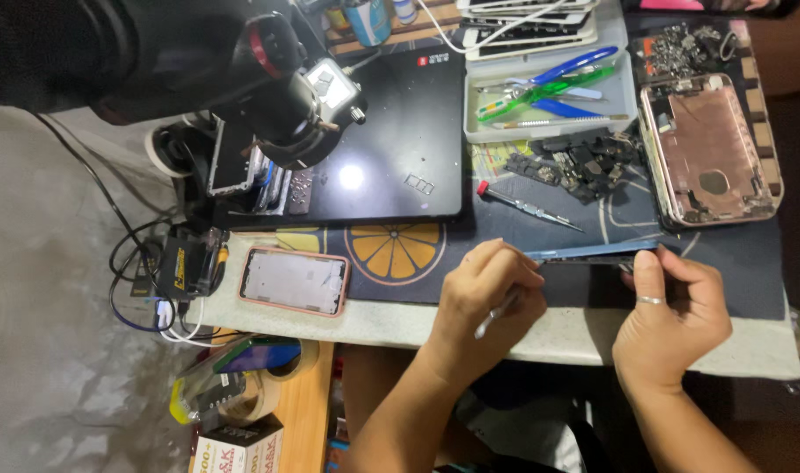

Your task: The person disassembles a smartphone by prying open the back cover and removing internal components. They use a screwdriver to unscrew parts and a plastic tool to separate the casing, then place the removed pieces on the workbench.

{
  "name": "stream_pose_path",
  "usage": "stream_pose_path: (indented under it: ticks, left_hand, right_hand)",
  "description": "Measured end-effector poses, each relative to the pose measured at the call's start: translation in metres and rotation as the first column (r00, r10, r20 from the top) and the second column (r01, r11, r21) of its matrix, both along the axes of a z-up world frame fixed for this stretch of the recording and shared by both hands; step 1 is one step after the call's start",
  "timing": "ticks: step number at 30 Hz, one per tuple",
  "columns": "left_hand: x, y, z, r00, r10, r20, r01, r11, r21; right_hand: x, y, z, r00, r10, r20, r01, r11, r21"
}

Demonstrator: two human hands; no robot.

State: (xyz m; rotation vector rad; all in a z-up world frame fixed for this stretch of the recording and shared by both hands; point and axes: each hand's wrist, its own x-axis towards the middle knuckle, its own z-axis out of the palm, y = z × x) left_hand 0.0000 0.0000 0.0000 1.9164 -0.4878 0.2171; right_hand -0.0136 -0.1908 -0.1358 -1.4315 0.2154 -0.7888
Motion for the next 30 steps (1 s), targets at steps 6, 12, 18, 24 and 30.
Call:
stream_pose_path:
  ticks: [6,12,18,24,30]
  left_hand:
    - [-0.001,0.002,-0.030,0.932,0.007,0.361,-0.042,0.995,0.089]
    - [-0.010,0.005,-0.053,0.878,0.076,0.472,-0.132,0.987,0.087]
    - [-0.010,0.007,-0.053,0.863,0.067,0.500,-0.140,0.984,0.110]
    - [-0.009,0.003,-0.038,0.896,0.081,0.437,-0.147,0.982,0.118]
    - [-0.008,0.010,-0.011,0.991,0.034,0.129,-0.039,0.998,0.044]
  right_hand:
    - [0.002,-0.001,0.006,1.000,0.007,-0.025,-0.005,0.997,0.074]
    - [0.003,-0.002,0.006,1.000,0.020,-0.013,-0.019,0.996,0.088]
    - [0.001,-0.002,0.004,1.000,0.021,-0.009,-0.020,0.998,0.059]
    - [0.001,-0.002,0.000,1.000,-0.001,-0.015,0.002,0.997,0.075]
    - [-0.001,-0.001,0.002,1.000,0.018,0.006,-0.018,0.999,0.040]
